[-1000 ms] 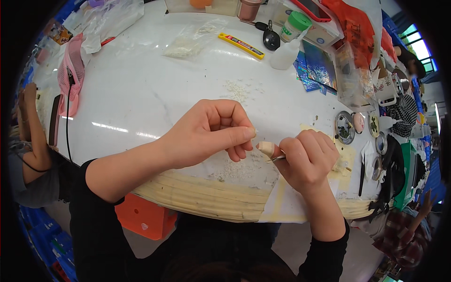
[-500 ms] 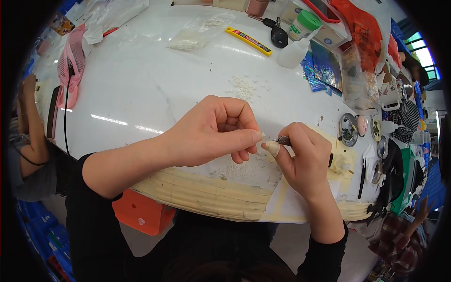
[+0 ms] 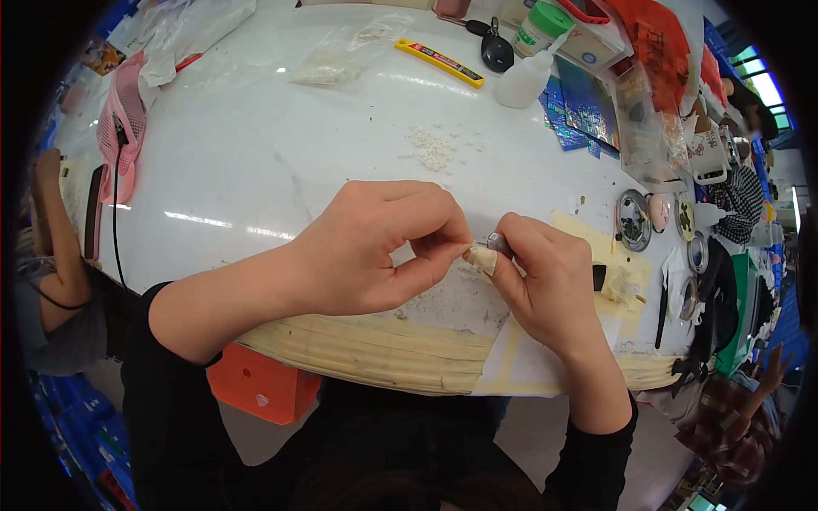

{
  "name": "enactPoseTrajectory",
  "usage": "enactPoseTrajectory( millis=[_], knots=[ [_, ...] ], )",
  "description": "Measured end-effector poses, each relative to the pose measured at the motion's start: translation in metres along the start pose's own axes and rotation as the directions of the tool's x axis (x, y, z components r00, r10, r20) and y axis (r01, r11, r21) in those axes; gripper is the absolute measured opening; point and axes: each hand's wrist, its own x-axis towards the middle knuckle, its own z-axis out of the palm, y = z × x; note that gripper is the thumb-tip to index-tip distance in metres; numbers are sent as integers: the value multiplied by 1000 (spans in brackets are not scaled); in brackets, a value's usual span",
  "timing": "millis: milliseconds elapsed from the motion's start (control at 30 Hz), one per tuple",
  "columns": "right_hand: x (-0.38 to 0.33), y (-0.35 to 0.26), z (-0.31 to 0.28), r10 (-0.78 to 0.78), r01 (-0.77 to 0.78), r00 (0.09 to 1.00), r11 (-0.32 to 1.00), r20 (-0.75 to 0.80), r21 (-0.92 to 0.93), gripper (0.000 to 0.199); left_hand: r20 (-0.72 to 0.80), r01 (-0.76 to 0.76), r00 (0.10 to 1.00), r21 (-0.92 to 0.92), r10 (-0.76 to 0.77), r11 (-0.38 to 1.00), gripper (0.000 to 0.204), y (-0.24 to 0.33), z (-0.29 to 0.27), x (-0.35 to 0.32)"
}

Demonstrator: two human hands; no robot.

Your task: The person is using a craft knife to carve and scrape a small cylindrical object on a workbench.

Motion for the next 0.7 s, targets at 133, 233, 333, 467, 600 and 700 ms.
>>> enactPoseTrajectory(
  millis=[133,233,333,467,600,700],
  knots=[
    [0,-1,-1,8,-8,1000,1000,7,-11,26,14,-67,998,73,66,995,12,0,-1,2],
    [0,-1,-1,8,-8,1000,1000,14,-23,25,32,-78,997,101,75,992,13,0,-2,1],
    [0,-1,-3,-4,6,999,999,41,-51,22,45,-84,996,111,79,990,14,-1,-3,1],
    [0,-1,-4,-10,13,998,999,69,-51,20,68,-97,994,102,91,990,15,-3,-4,1],
    [-1,0,-3,-18,22,998,998,62,-60,18,76,-113,992,112,105,987,16,-3,-4,1],
    [-2,1,-2,-29,33,998,997,48,-72,17,84,-106,992,106,98,989,16,-2,-5,2]
  ],
)
